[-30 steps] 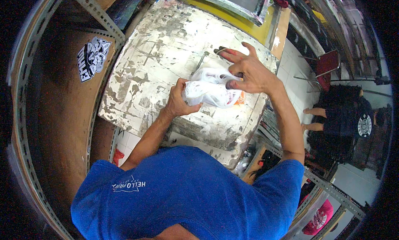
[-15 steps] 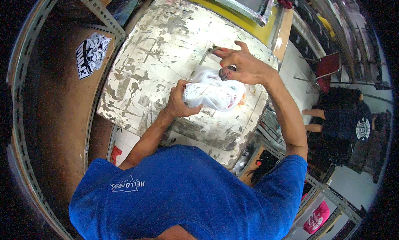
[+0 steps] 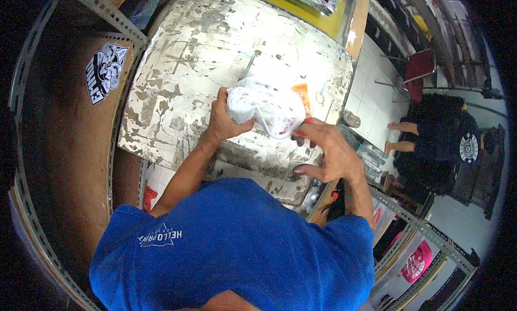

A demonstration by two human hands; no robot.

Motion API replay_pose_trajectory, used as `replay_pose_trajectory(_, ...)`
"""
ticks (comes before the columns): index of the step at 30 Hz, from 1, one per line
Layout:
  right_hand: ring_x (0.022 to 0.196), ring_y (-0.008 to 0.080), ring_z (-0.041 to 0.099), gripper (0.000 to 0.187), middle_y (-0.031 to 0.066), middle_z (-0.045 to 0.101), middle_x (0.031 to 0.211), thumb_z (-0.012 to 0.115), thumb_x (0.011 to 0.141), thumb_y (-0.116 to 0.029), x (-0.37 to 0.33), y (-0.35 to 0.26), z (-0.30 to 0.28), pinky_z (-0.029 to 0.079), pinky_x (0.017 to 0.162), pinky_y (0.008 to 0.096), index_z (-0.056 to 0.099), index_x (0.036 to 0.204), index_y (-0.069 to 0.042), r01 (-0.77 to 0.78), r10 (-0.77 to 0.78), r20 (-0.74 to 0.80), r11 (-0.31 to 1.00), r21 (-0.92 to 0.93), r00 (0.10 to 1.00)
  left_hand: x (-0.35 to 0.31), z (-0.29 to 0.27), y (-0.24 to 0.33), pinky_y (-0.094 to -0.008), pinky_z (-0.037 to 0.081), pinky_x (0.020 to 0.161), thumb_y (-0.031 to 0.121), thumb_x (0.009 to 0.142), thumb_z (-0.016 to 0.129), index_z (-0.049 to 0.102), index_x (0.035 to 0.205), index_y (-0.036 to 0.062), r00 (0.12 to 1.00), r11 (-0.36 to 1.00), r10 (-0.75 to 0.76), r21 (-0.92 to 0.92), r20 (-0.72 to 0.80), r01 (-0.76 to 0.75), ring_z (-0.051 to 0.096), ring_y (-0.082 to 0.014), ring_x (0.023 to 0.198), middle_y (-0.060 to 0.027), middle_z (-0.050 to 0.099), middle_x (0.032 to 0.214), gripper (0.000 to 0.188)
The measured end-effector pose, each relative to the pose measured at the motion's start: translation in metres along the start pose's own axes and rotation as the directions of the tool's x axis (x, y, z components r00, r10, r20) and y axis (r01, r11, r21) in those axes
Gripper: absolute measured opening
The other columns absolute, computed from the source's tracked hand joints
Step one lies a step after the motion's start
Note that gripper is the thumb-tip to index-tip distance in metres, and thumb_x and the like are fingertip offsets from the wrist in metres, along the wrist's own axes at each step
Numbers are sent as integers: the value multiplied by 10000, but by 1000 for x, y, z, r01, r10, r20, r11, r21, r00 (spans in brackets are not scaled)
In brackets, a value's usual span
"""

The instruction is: The person organizes printed plastic sleeves on a table, bundles them together, and places the bundle onto a shelf in a printing workshop.

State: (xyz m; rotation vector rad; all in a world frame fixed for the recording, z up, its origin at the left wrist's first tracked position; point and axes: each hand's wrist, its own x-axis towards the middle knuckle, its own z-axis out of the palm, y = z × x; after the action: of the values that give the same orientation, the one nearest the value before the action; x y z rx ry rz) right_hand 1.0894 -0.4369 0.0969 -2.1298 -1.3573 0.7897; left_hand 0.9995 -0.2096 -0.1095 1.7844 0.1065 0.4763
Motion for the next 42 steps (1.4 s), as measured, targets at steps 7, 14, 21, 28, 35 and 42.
replay_pose_trajectory(7,1013,359,561,505,139,609,1009,791,529,-157,-9,-29,45,487,838,441,639,986,-3,-108,109,27,994,-35,994,3,0,9,-356,563,706,231,606,858,445,1082,5,1000,1000,6,-20,26,-5,713,-275,839,-184,681,903,670)
replay_pose_trajectory(14,1100,332,596,368,151,649,1114,717,677,-37,-16,43,73,515,921,403,661,1040,-5,-263,251,-169,963,-52,953,1,2,2,-362,567,698,228,591,862,435,1087,9,998,999,45,7,42,-46,713,-276,819,-195,678,911,690)
replay_pose_trajectory(21,1055,221,625,590,147,615,1167,695,697,17,-24,126,83,574,660,261,524,1262,11,209,400,-517,601,771,756,1,0,9,-369,575,744,174,608,844,400,1189,-7,996,996,83,12,26,-83,709,-297,867,-222,673,969,753)
replay_pose_trajectory(28,1264,235,487,1058,156,489,1368,927,554,-192,36,103,110,408,1046,393,358,1431,-30,-52,274,-459,896,440,845,9,1,15,-384,555,852,115,628,818,344,1315,-44,995,994,93,-46,-36,-94,670,-316,994,-240,637,1070,849)
replay_pose_trajectory(35,839,275,663,542,221,680,903,556,934,-437,106,61,58,500,793,378,593,1250,1,-275,371,-482,926,259,794,40,-32,40,-449,544,872,109,727,698,464,1258,-66,721,364,-661,-751,209,552,656,-303,958,-191,629,1072,607)
replay_pose_trajectory(42,987,295,584,623,222,618,1099,546,917,-529,110,55,32,457,893,375,571,1312,-48,182,-76,-282,910,373,956,6,-69,54,-469,505,973,404,872,514,494,1323,-20,549,-42,-695,-788,464,614,626,-338,1100,-206,611,1228,618)
